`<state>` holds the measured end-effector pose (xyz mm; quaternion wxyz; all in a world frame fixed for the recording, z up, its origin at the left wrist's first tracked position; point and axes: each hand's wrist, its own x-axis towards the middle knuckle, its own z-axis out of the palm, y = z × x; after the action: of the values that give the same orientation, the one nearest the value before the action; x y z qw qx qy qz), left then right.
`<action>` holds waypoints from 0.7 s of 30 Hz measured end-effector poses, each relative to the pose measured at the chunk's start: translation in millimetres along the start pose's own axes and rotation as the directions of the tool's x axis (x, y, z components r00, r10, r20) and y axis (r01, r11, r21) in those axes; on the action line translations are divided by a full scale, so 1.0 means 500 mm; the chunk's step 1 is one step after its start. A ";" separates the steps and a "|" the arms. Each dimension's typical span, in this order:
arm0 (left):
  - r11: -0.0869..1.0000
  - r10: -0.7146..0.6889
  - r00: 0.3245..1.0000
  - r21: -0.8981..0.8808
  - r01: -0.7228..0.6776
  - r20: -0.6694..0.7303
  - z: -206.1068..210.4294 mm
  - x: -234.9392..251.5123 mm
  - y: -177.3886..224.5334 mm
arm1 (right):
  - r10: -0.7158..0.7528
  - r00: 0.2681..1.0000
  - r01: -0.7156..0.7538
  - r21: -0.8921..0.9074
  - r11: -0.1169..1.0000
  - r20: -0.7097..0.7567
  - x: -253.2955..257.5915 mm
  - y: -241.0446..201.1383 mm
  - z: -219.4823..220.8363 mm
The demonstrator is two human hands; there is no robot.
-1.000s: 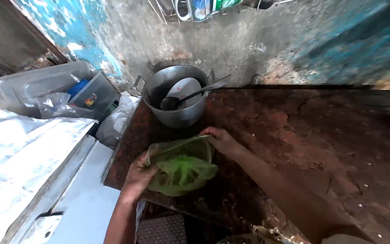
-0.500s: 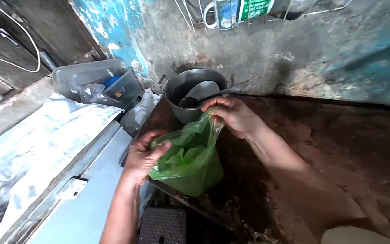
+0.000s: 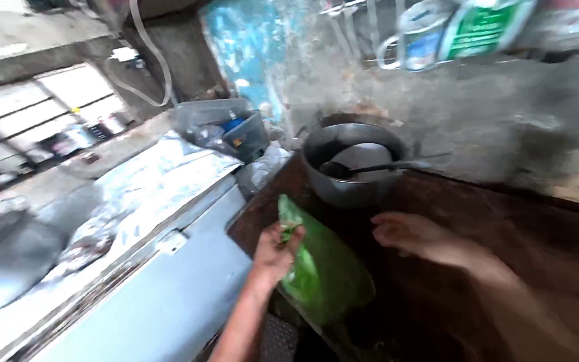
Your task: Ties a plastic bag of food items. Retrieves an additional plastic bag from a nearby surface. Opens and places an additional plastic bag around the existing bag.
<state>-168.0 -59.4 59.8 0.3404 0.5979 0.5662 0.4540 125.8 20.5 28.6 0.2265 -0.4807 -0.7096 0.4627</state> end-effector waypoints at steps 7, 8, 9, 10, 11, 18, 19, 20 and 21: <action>0.977 0.089 0.995 -0.189 -0.097 -0.053 0.042 0.010 0.061 | -0.561 0.812 0.573 -0.040 0.819 0.162 0.065 0.001 0.209; 0.955 0.046 0.995 -0.287 -0.071 -0.094 0.042 0.013 0.062 | -0.482 0.861 0.497 -0.072 0.865 0.162 0.059 -0.012 0.223; 0.925 0.002 0.992 -0.377 -0.049 -0.123 0.046 0.012 0.061 | -0.361 0.917 0.385 -0.138 0.912 0.172 0.051 -0.026 0.232; 0.893 -0.035 0.990 -0.450 -0.031 -0.139 0.051 0.010 0.060 | -0.305 0.941 0.332 -0.222 0.917 0.147 0.047 -0.030 0.244; 0.862 -0.066 0.987 -0.507 -0.018 -0.146 0.056 0.008 0.061 | -0.383 0.922 0.383 -0.278 0.881 0.058 0.049 -0.012 0.261; 0.998 0.059 0.997 -0.032 -0.058 0.042 0.025 -0.050 -0.028 | -0.680 0.628 0.695 -0.120 0.709 -0.379 0.080 0.014 0.212; 0.995 0.016 0.994 0.095 -0.027 0.109 0.037 -0.057 -0.047 | -0.670 0.609 0.702 -0.105 0.704 -0.424 0.081 -0.002 0.211; 0.983 -0.003 0.990 0.184 -0.023 0.143 0.056 -0.057 -0.065 | -0.691 0.575 0.720 -0.129 0.682 -0.437 0.085 -0.015 0.213; 0.978 0.020 0.991 0.201 -0.046 0.130 0.077 -0.054 -0.083 | -0.724 0.545 0.743 -0.156 0.650 -0.423 0.089 -0.021 0.217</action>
<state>-145.9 -76.6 3.7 0.3052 0.6668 0.5767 0.3601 18.3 11.2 -18.5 0.5661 -0.2282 -0.7621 0.2158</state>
